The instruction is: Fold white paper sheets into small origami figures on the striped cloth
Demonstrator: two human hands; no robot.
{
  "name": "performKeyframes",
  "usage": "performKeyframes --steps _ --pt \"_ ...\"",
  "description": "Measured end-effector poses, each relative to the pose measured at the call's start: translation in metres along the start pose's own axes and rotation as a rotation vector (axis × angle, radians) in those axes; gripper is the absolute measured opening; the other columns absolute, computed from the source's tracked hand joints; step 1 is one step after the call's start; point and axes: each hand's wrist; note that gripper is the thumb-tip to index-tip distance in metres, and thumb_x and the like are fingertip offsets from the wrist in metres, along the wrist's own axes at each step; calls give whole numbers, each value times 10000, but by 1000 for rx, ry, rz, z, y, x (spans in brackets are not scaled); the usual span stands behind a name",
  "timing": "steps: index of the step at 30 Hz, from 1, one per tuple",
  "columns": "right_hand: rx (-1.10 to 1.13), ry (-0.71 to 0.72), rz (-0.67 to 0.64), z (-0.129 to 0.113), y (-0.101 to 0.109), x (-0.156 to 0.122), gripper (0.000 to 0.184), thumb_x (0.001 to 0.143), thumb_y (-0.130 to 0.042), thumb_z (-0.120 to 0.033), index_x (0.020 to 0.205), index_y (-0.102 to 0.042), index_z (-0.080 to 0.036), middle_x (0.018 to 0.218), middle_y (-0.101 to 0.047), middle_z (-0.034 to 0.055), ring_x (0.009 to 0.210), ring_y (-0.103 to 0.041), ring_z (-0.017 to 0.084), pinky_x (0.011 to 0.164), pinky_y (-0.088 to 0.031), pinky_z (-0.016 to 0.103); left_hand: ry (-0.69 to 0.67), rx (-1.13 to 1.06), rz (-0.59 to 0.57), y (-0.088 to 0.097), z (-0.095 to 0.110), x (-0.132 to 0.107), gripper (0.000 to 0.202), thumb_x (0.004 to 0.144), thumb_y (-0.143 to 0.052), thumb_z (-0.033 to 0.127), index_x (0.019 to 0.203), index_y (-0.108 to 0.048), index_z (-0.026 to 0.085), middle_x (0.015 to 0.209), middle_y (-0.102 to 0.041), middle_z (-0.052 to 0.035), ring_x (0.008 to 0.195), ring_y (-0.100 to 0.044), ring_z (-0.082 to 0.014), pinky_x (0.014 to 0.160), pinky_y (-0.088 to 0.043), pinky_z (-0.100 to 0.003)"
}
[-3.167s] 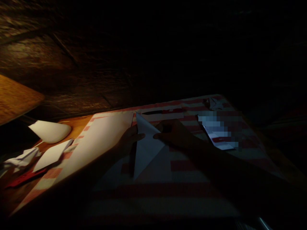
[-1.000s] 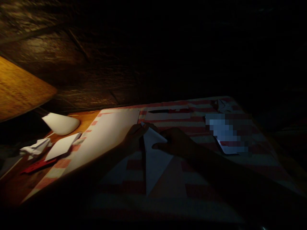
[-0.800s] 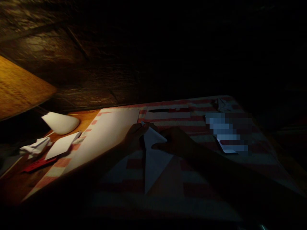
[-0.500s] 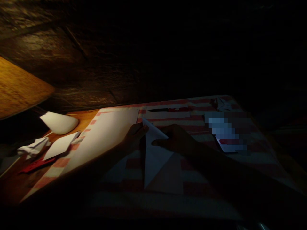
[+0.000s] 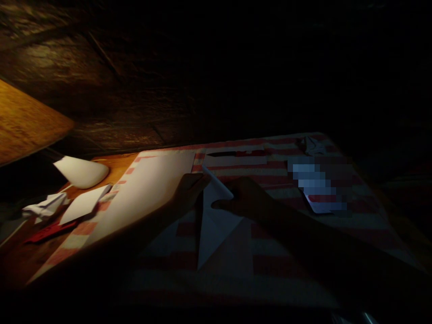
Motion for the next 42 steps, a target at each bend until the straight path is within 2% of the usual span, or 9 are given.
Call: performKeyframes --steps 8,13,21,28,37,42 --pt "-12 13 -13 2 0 1 259 812 -766 -397 885 -734 -151 765 -710 19 646 -630 150 534 -431 230 52 -36 -12 -1 1 -3 599 822 -638 695 556 -502 176 522 -432 31 487 -376 -85 436 -264 -222" --pt "38 -22 -63 0 2 0 343 792 -789 -455 915 -755 -136 764 -710 24 642 -632 153 547 -436 238 62 -34 14 0 5 -2 576 806 -667 671 569 -501 174 523 -435 37 490 -379 -82 440 -265 -216" --pt "54 -31 -99 -1 5 -1 317 772 -814 -438 898 -768 -150 778 -722 17 643 -639 147 558 -456 237 144 -205 45 0 1 -5 522 791 -714 582 554 -499 170 504 -439 45 464 -384 -74 449 -274 -218" --pt "39 7 -145 2 6 -1 297 788 -807 -437 893 -767 -162 786 -732 17 659 -652 148 562 -471 234 133 -140 63 0 1 -6 541 856 -638 637 597 -510 179 512 -413 51 460 -371 -78 429 -244 -230" --pt "53 19 -186 4 9 -1 278 783 -810 -399 921 -766 -162 817 -724 12 677 -643 143 581 -472 230 49 -167 13 0 5 -6 520 884 -617 605 611 -531 170 518 -435 44 478 -383 -80 459 -276 -226" --pt "34 15 -200 2 11 0 258 781 -801 -387 888 -756 -157 801 -703 7 680 -629 144 595 -463 237 36 -210 48 1 7 -6 481 871 -631 557 617 -626 149 543 -511 11 494 -440 -95 475 -315 -230"
Point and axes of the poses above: each hand's wrist, its own x-axis towards the middle knuckle, its own y-axis out of the back of the hand, z = x × y
